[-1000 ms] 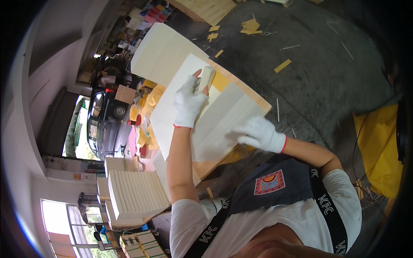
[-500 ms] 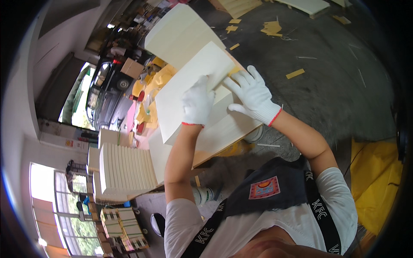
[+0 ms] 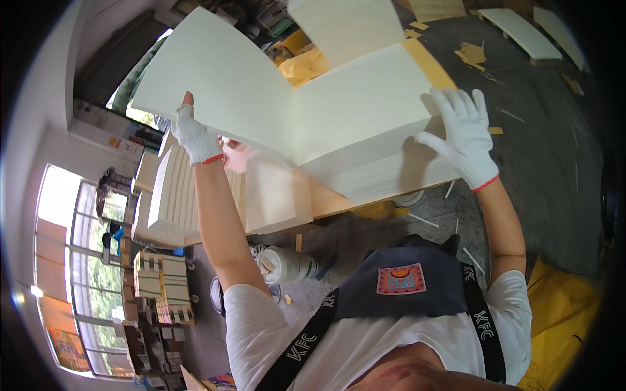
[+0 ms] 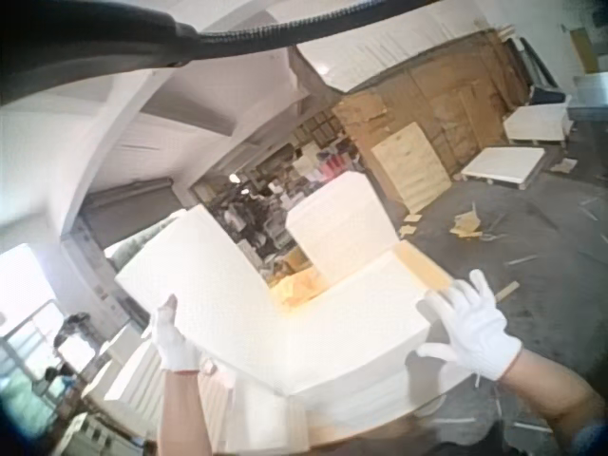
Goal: The person stacks white foam sheets on a wooden table. They pick up individual sheets, align them, and place them into a growing pile. The person occasionally adjusts the stack to ensure alignment.
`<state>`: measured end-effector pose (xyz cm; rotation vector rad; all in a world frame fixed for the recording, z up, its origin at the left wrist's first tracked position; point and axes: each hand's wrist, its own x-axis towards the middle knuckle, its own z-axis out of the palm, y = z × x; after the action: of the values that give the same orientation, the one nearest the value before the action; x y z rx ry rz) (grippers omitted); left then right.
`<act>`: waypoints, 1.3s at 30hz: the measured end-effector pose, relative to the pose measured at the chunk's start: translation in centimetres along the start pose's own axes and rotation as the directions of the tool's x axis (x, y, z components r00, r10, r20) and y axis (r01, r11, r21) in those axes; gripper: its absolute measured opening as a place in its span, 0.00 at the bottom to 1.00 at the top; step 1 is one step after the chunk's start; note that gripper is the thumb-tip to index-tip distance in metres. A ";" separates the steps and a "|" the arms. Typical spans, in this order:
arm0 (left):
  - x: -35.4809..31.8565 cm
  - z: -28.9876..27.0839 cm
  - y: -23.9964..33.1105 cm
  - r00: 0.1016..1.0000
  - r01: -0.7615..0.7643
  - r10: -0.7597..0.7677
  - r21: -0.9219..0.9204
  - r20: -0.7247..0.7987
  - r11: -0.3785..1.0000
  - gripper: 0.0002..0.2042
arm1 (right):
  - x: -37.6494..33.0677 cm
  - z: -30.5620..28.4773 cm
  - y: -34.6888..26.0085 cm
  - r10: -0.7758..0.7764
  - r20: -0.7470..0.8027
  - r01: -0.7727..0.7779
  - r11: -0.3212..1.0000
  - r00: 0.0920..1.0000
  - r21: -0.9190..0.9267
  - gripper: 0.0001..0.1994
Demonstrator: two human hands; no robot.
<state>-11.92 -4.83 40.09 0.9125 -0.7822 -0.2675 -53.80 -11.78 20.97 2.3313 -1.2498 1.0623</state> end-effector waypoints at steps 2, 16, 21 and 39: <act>1.3 -4.6 -0.7 0.998 0.059 -0.058 -0.100 0.009 0.993 0.20 | 1.5 -0.1 -5.4 -0.031 0.009 0.029 0.990 0.999 0.136 0.41; 4.8 -20.9 -7.8 0.977 0.121 -0.170 -0.321 -0.129 0.939 0.23 | 4.7 8.7 -26.0 -0.166 0.306 0.131 0.983 0.938 0.130 0.46; 0.7 -23.3 -5.2 0.990 0.120 -0.137 -0.345 -0.024 0.931 0.23 | 5.9 6.4 -32.6 -0.216 0.106 0.169 0.926 0.971 0.338 0.46; 1.3 -46.4 -8.3 0.897 0.307 -0.429 0.555 0.102 0.773 0.36 | 5.3 20.4 -46.6 0.068 0.619 -0.548 -0.397 0.782 0.736 0.27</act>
<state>22.67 17.58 17.24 1.5922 -0.8986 -0.5276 -4.64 0.90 14.80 3.2956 -1.3935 3.1734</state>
